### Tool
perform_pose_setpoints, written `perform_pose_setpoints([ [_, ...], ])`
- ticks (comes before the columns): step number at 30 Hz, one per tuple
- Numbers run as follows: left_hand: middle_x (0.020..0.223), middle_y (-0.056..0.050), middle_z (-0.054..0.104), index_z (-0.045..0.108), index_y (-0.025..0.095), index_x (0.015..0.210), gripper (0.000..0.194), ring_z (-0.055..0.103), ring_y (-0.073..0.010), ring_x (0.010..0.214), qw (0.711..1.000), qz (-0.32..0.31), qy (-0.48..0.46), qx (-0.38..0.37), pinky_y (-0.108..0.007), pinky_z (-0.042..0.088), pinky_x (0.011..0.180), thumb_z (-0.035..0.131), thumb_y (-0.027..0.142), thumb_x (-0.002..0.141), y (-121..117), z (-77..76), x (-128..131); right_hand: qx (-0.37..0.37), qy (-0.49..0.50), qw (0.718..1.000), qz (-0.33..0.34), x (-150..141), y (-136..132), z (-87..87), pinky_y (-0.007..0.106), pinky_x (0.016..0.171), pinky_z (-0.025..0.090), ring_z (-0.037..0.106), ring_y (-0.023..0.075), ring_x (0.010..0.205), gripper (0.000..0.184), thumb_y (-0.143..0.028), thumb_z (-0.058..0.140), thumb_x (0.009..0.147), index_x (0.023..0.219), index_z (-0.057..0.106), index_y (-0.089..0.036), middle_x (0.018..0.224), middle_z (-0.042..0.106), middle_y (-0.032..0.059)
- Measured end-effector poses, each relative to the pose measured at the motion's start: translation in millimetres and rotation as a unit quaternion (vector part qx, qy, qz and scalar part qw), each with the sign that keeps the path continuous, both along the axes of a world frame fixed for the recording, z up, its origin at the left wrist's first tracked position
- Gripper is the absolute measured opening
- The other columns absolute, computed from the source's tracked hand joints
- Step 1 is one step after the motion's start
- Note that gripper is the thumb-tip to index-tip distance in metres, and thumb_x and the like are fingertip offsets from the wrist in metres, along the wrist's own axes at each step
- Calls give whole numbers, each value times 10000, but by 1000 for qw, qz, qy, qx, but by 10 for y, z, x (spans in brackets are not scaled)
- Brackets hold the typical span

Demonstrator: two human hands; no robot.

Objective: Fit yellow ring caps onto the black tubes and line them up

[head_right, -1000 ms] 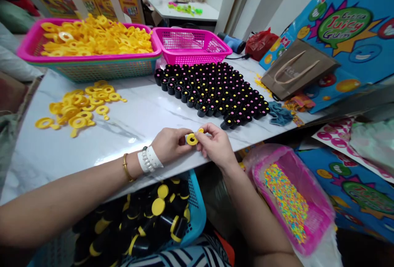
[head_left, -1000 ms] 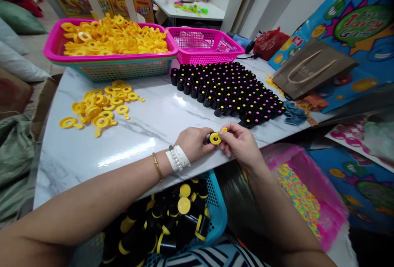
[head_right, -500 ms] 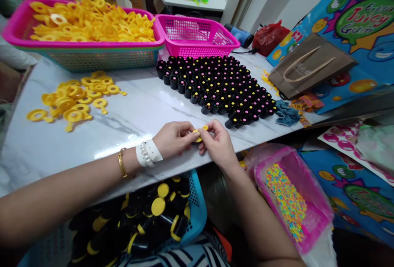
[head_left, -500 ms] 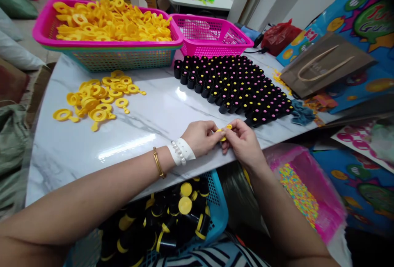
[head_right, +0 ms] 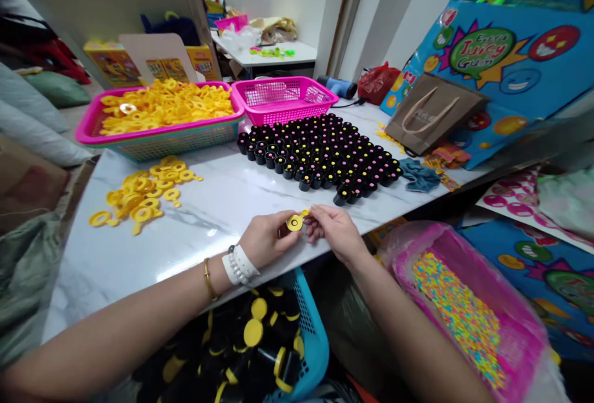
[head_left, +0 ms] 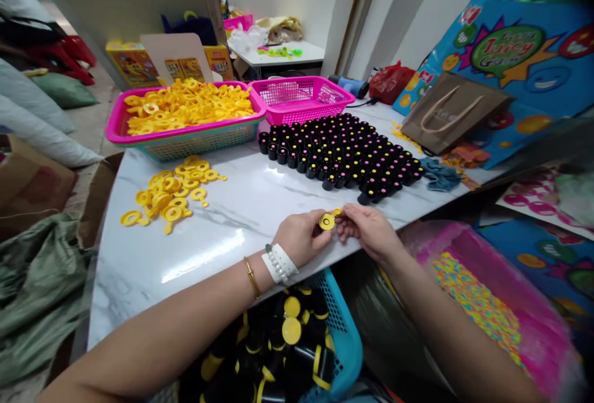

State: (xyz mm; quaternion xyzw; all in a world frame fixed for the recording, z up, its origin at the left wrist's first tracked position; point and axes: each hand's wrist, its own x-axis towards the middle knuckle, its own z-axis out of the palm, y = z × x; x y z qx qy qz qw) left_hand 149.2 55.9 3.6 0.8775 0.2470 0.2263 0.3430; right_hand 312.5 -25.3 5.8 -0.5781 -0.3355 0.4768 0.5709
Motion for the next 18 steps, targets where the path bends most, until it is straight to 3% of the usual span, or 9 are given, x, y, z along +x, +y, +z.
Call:
perform_pose_setpoints([
  [4, 588, 25, 620, 710, 187, 981, 228, 525, -105, 526, 998, -36, 34, -43, -214, 361, 539, 601, 289, 809, 64, 63, 45, -90, 23, 989, 119, 177, 110, 110, 162, 388, 460, 542, 71, 414, 369, -421, 809, 665, 724, 578, -140, 541, 621, -17],
  [7, 515, 41, 584, 716, 192, 990, 238, 497, -96, 478, 992, -62, 53, -99, -205, 333, 515, 595, 302, 816, 118, 101, 84, -114, -12, 973, 199, 191, 213, 180, 163, 361, 442, 534, 85, 369, 347, -357, 795, 693, 749, 502, -180, 471, 598, -51],
  [12, 461, 49, 568, 689, 172, 1067, 311, 501, -108, 427, 989, -53, 84, -114, -209, 343, 507, 595, 299, 799, 117, 130, 96, -110, -65, 976, 174, 72, 206, 201, 185, 409, 493, 595, 109, 405, 289, -304, 723, 763, 810, 456, -207, 485, 608, -69],
  [18, 534, 28, 633, 706, 155, 964, 278, 552, -117, 462, 987, -68, 86, -115, -210, 358, 511, 608, 350, 792, 155, 97, 59, -68, -113, 982, 137, 28, 114, 85, 165, 411, 451, 621, 116, 447, 377, -528, 648, 801, 841, 507, -180, 490, 612, -32],
])
